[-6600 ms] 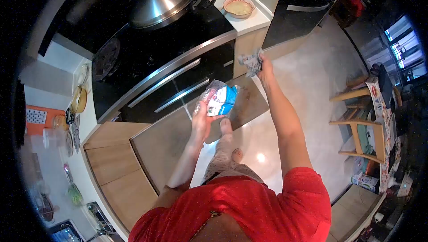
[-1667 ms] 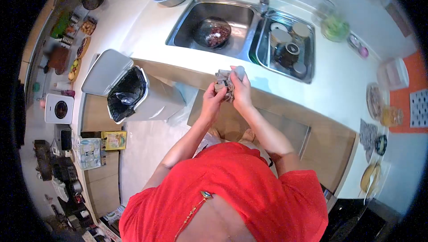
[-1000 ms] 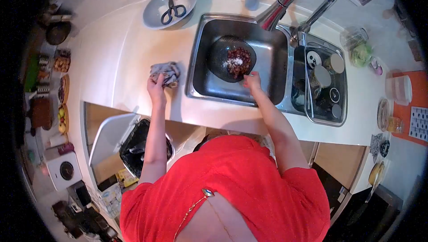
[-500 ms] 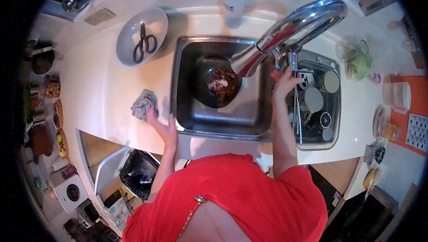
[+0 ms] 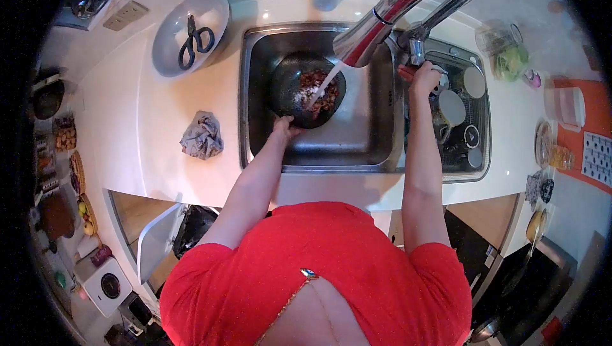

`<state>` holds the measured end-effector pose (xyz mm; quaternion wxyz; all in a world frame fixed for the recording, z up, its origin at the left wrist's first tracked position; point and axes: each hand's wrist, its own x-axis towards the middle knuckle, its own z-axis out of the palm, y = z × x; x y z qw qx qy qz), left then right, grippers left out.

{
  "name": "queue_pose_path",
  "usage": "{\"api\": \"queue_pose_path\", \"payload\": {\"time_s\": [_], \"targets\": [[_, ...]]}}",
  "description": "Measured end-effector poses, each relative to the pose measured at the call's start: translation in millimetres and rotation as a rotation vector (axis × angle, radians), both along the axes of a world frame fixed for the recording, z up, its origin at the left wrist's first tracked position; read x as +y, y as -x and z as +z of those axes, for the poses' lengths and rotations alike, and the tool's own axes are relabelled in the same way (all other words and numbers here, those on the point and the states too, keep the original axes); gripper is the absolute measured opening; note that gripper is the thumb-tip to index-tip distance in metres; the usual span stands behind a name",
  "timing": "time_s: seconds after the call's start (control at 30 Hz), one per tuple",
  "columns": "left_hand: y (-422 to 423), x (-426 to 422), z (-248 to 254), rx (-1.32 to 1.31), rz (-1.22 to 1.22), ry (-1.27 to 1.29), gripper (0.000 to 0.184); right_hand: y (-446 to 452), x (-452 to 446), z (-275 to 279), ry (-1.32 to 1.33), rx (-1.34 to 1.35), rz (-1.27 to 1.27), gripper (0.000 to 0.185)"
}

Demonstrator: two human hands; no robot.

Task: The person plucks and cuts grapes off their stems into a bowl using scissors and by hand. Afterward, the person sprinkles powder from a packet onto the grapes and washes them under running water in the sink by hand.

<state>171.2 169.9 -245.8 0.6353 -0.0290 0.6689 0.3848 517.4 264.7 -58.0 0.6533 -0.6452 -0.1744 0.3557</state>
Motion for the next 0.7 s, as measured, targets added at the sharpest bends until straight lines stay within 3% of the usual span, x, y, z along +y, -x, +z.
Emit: {"api": "queue_pose_path", "payload": {"time_s": [0.07, 0.17, 0.27, 0.33, 0.37, 0.53, 0.6, 0.7], "targets": [[11.8, 7.5, -31.6, -0.256, 0.041, 0.082, 0.073, 3.1, -0.6, 3.5, 0.016, 0.021, -0.008, 0.025], [4.5, 4.7, -10.2, -0.176, -0.008, -0.041, 0.069, 8.3, -8.6, 3.4, 0.037, 0.040, 0.008, 0.030], [2.4, 9.7, 23.3, -0.237, 0.044, 0.024, 0.077, 5.8, -13.4, -15.2, 0.015, 0.139, 0.087, 0.037], [7.6, 7.4, 51.7, -0.198, -0.023, -0.009, 0.077, 35.9, -26.9, -10.2, 0.025, 0.001, 0.003, 0.039], [12.1, 4.3, 65.8, -0.160, -0.084, -0.039, 0.077, 38.3, -34.8, -19.6, 0.011, -0.002, 0.135, 0.043], [40.4, -18.1, 138.8, -0.234, -0.238, -0.231, 0.083, 44.7, -53.8, 1.8, -0.108, -0.236, 0.062, 0.039], [53.3, -32.2, 158.7, -0.273, -0.320, -0.371, 0.082, 38.7, -54.2, 26.0, -0.102, -0.222, 0.173, 0.032], [50.9, -49.7, 197.2, -0.287, -0.241, -0.407, 0.083, 50.1, -59.9, 33.7, -0.105, -0.410, 0.363, 0.032]]}}
